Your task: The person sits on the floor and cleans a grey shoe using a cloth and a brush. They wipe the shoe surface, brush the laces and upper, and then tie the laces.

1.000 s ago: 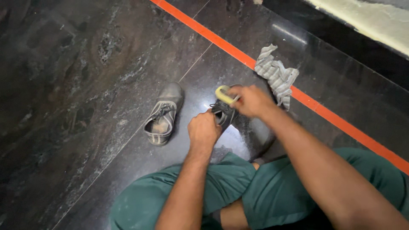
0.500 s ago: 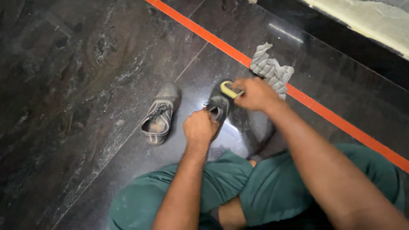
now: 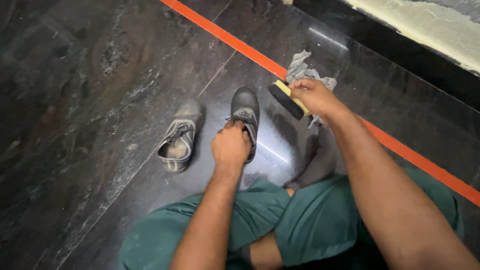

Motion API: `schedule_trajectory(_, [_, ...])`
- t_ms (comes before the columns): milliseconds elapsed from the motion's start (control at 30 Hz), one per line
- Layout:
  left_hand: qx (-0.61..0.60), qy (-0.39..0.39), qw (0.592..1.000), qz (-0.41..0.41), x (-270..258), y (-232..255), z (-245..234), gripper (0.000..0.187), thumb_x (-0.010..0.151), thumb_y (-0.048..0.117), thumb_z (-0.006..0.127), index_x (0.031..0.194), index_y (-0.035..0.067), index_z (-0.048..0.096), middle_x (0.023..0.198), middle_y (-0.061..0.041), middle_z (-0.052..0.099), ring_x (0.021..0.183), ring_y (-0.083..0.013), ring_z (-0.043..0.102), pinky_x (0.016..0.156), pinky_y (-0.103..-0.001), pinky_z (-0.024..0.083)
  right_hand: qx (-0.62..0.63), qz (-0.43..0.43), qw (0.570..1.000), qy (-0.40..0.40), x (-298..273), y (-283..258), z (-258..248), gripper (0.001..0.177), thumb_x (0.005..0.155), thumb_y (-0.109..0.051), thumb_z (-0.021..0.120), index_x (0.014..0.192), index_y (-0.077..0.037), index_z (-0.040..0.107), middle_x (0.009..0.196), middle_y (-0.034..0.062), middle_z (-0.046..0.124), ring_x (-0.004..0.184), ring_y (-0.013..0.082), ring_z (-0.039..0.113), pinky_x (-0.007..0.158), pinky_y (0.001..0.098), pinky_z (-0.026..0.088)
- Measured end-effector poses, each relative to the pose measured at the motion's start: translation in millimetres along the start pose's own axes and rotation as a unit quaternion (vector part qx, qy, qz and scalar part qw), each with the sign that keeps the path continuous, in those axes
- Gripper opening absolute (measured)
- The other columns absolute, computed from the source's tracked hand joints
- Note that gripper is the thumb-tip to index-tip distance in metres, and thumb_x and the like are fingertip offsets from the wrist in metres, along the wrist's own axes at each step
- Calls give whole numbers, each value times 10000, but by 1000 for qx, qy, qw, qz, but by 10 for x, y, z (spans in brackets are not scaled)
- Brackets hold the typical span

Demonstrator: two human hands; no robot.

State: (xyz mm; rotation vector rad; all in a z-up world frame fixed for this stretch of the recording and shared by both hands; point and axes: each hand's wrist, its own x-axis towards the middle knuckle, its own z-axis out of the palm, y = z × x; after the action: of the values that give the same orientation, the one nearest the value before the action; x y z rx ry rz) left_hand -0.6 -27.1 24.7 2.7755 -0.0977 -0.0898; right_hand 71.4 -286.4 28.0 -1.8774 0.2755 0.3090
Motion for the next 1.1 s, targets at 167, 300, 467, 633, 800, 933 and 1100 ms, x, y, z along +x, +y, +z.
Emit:
schedule_trajectory(167, [-38,66,994,73,45,-67,127,323,863,183,658,1172,114,721,1272,-193,668,945,-395,715,809,-499,583,145,93,985,-1,96,97,-68,263,981,-188,603,1199,-42,603,1046,128,687,745,242,703,695,383,627])
schedule_trajectory(300, [-77,18,995,64,43,-49,152,460,846,141,637,1306,140,659,1418,-207,562,1012,-426,674,850,-519,557,192,112,974,51,274,241,-213,258,1027,-171,471,1244,-69,566,1111,151,686,792,295,740,754,429,662])
schedule_trajectory(467, [-91,14,994,66,47,-47,82,452,851,133,635,1302,165,639,1443,-175,557,1082,-411,665,901,-510,551,293,152,937,114,491,590,-387,288,1040,-193,430,1265,-67,558,1118,181,699,856,303,745,780,440,651])
schedule_trajectory(633, [-99,11,994,52,69,-37,55,436,861,157,661,1295,153,622,1419,-148,582,1082,-410,665,896,-518,543,496,96,850,147,770,938,-725,346,1065,-188,471,1312,32,571,1196,218,705,1026,347,742,895,465,639])
schedule_trajectory(800, [-113,18,991,65,91,-45,73,445,868,149,660,1312,157,632,1416,-183,571,1081,-424,663,915,-509,544,591,106,768,222,866,1223,-922,409,1049,-251,464,1324,46,523,1263,250,674,1103,390,723,923,503,621])
schedule_trajectory(933, [-114,12,991,74,89,-83,120,485,863,136,653,1347,160,629,1441,-197,549,1116,-431,643,948,-504,528,575,122,772,241,867,1297,-908,451,1021,-315,499,1342,1,525,1245,212,655,1109,382,691,930,485,629])
schedule_trajectory(1100, [-116,12,989,88,122,-98,181,515,866,134,654,1380,146,614,1465,-225,513,1205,-439,593,1015,-493,494,342,136,876,310,790,1097,-722,424,930,-139,609,1349,-88,562,1195,164,564,1059,365,666,867,450,586])
